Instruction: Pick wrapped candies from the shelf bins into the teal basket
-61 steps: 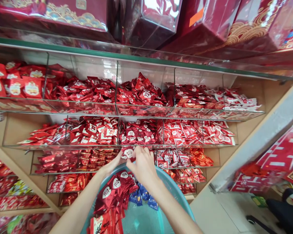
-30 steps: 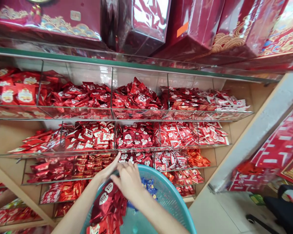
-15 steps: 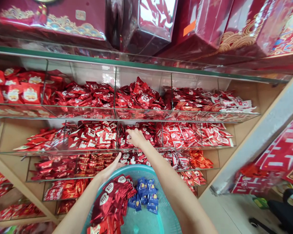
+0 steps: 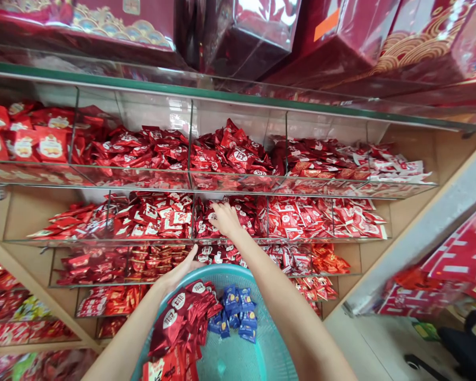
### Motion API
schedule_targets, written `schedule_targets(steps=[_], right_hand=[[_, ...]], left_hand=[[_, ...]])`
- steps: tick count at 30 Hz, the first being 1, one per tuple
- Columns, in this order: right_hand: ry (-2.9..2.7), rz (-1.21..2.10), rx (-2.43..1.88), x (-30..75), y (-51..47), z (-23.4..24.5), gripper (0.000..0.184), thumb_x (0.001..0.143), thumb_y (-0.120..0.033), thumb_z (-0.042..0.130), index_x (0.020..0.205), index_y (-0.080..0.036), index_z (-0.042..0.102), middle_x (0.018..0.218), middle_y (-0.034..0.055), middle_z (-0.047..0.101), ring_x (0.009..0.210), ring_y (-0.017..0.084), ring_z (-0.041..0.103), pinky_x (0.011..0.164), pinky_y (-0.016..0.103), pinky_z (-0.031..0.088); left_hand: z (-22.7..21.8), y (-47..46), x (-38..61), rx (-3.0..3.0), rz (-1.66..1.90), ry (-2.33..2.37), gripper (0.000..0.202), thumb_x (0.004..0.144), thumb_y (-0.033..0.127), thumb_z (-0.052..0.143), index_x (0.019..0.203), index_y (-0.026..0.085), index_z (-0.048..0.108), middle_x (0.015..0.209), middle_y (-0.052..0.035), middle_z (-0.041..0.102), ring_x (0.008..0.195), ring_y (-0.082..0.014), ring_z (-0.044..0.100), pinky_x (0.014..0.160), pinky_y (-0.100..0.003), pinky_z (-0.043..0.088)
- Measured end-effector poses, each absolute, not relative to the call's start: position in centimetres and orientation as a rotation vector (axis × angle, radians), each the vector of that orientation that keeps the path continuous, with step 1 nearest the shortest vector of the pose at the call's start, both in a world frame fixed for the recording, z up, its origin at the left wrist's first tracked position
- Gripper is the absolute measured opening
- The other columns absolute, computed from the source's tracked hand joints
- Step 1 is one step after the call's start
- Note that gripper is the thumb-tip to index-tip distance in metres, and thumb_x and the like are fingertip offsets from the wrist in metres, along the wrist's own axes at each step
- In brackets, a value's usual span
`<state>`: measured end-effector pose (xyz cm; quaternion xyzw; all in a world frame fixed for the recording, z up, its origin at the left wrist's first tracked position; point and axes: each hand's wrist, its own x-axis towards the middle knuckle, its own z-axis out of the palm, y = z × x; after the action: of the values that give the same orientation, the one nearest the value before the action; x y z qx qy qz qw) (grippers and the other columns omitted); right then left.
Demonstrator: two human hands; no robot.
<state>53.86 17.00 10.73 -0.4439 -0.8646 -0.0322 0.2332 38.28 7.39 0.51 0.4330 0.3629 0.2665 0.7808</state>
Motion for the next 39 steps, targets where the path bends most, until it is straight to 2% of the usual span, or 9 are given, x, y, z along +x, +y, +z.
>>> schedule_targets(steps=[8, 13, 16, 22, 26, 29, 36, 39], right_hand=[[-2.144, 0.062, -1.005, 55.3, 11.0, 12.3, 0.039, 0.079, -0.035, 0.054, 0.116, -0.021, 0.049, 0.109, 0.0050, 0.058, 0.099, 0.019, 0.045, 0.086, 0.033, 0.033], [-2.184, 0.381, -0.949, 55.5, 5.8, 8.4, 0.042, 0.077, -0.034, 0.056, 0.117, -0.024, 0.047, 0.108, 0.0027, 0.057, 0.097, 0.015, 0.050, 0.085, 0.029, 0.038], [-2.236, 0.536, -1.006, 55.3, 4.7, 5.3, 0.039, 0.076, -0.032, 0.058, 0.113, -0.024, 0.050, 0.104, 0.0028, 0.056, 0.095, 0.015, 0.053, 0.082, 0.028, 0.040], [-2.271, 0.621, -1.245, 54.5, 5.5, 1.8, 0.029, 0.072, -0.033, 0.060, 0.098, -0.021, 0.059, 0.098, 0.0038, 0.061, 0.092, 0.018, 0.055, 0.078, 0.028, 0.041], [-2.325, 0.626, -1.400, 53.7, 5.7, 1.6, 0.024, 0.070, -0.033, 0.059, 0.089, -0.020, 0.061, 0.085, 0.0025, 0.064, 0.084, 0.019, 0.058, 0.071, 0.028, 0.041], [-2.354, 0.538, -1.502, 52.9, 5.4, 2.3, 0.021, 0.071, -0.032, 0.055, 0.087, -0.020, 0.061, 0.083, 0.0039, 0.065, 0.084, 0.020, 0.059, 0.069, 0.028, 0.040], [-2.445, 0.474, -1.663, 51.6, 5.0, 3.7, 0.038, 0.073, -0.033, 0.050, 0.108, -0.021, 0.057, 0.098, 0.0097, 0.064, 0.092, 0.023, 0.059, 0.073, 0.030, 0.041], [-2.458, 0.458, -1.669, 51.2, 4.9, 3.7, 0.043, 0.074, -0.033, 0.049, 0.114, -0.018, 0.054, 0.102, 0.0118, 0.063, 0.094, 0.024, 0.059, 0.077, 0.033, 0.041]], left_hand=[[-0.3, 8.2, 38.6, 0.917, 0.581, 0.821, 0.085, 0.068, 0.079, 0.026, 0.102, 0.010, 0.063, 0.092, -0.0114, 0.068, 0.091, -0.0251, 0.061, 0.089, -0.035, 0.040], [-0.6, 8.2, 38.6, 0.934, 0.731, 0.842, 0.072, 0.074, 0.071, 0.033, 0.110, 0.014, 0.059, 0.100, -0.0088, 0.066, 0.092, -0.0232, 0.060, 0.090, -0.034, 0.039], [-0.6, 8.1, 38.6, 0.970, 0.761, 0.892, 0.070, 0.075, 0.071, 0.031, 0.110, 0.017, 0.059, 0.100, -0.0065, 0.066, 0.094, -0.0223, 0.058, 0.089, -0.032, 0.038], [-0.4, 8.2, 38.5, 1.097, 0.682, 0.958, 0.076, 0.073, 0.075, 0.023, 0.089, 0.015, 0.067, 0.086, -0.0060, 0.068, 0.087, -0.0226, 0.057, 0.086, -0.031, 0.038], [-0.3, 8.2, 38.6, 1.131, 0.685, 0.962, 0.077, 0.072, 0.076, 0.021, 0.073, 0.014, 0.066, 0.074, -0.0042, 0.065, 0.077, -0.0194, 0.056, 0.080, -0.028, 0.038], [-0.4, 8.1, 38.7, 1.098, 0.689, 0.988, 0.074, 0.072, 0.076, 0.023, 0.071, 0.015, 0.065, 0.071, -0.0029, 0.063, 0.075, -0.0187, 0.055, 0.075, -0.027, 0.039], [-0.7, 8.1, 39.0, 1.074, 0.757, 1.065, 0.068, 0.073, 0.074, 0.026, 0.056, 0.016, 0.058, 0.060, -0.0008, 0.059, 0.066, -0.0163, 0.052, 0.071, -0.027, 0.038], [-0.5, 8.0, 39.1, 1.053, 0.760, 1.065, 0.067, 0.073, 0.073, 0.028, 0.056, 0.016, 0.058, 0.059, -0.0007, 0.059, 0.065, -0.0159, 0.053, 0.071, -0.026, 0.039]])
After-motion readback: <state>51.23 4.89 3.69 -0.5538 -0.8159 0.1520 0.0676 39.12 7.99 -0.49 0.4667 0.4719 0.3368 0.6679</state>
